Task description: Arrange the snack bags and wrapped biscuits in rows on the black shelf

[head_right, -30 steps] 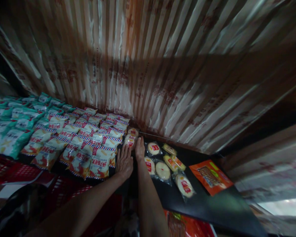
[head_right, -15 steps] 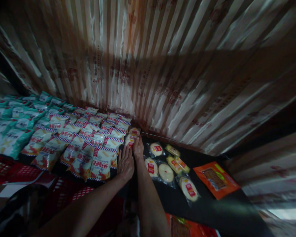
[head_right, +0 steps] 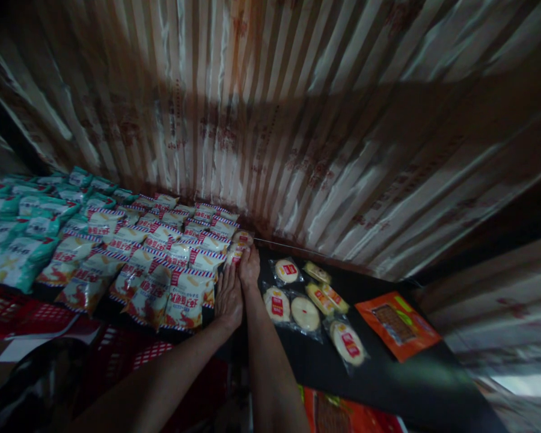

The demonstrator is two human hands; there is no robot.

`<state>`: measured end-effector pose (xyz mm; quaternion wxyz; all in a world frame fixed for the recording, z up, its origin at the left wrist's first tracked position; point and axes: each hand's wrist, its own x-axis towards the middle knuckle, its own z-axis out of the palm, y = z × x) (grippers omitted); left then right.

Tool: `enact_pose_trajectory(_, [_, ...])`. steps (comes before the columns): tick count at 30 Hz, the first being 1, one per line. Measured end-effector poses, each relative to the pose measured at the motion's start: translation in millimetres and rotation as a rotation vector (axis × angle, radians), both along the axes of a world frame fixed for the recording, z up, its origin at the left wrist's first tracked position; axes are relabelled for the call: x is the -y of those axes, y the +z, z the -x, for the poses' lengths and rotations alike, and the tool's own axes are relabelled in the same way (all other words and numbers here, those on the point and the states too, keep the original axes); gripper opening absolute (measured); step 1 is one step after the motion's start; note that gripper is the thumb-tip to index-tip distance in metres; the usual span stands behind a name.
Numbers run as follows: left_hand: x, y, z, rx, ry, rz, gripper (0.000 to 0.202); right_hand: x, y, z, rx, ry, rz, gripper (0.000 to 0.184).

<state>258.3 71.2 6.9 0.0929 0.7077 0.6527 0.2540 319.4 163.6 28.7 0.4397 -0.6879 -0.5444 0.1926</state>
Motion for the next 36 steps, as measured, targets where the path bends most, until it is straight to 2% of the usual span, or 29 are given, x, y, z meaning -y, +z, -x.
enact_pose_trajectory(5, [0,1.3,1,0.013,-0.004,0.023,0.059,0,1.5,0,0.032,0.053,0.009,0.073])
enact_pose_trajectory(10, [1,1.2,1,0.002,-0.003,-0.008,0.058,-1,3.5,-2,-0.024,-0.005,0.088,0.072])
enact_pose_trajectory(16, [1,5.1,2,-0.013,-0.004,0.005,0.058,-1,2.8,-3,-0.009,0.056,0.043,0.071])
enact_pose_trajectory(21, [3,9.5,2,-0.028,-0.011,0.018,0.057,15,9.8,-7,-0.087,-0.009,0.046,0.076])
enact_pose_trajectory(26, [4,8.6,1,-0.003,-0.011,-0.023,0.058,36,14.5,-4,-0.109,0.040,0.077,0.080])
enact_pose_trajectory(30, [2,6.9,1,-0.019,-0.015,-0.038,0.060,37,11.2,-2,-0.098,0.087,0.055,0.076])
enact_pose_trajectory(36, [2,8.6,1,-0.047,-0.020,-0.020,0.060,31,2.3,-3,-0.087,0.065,0.053,0.064])
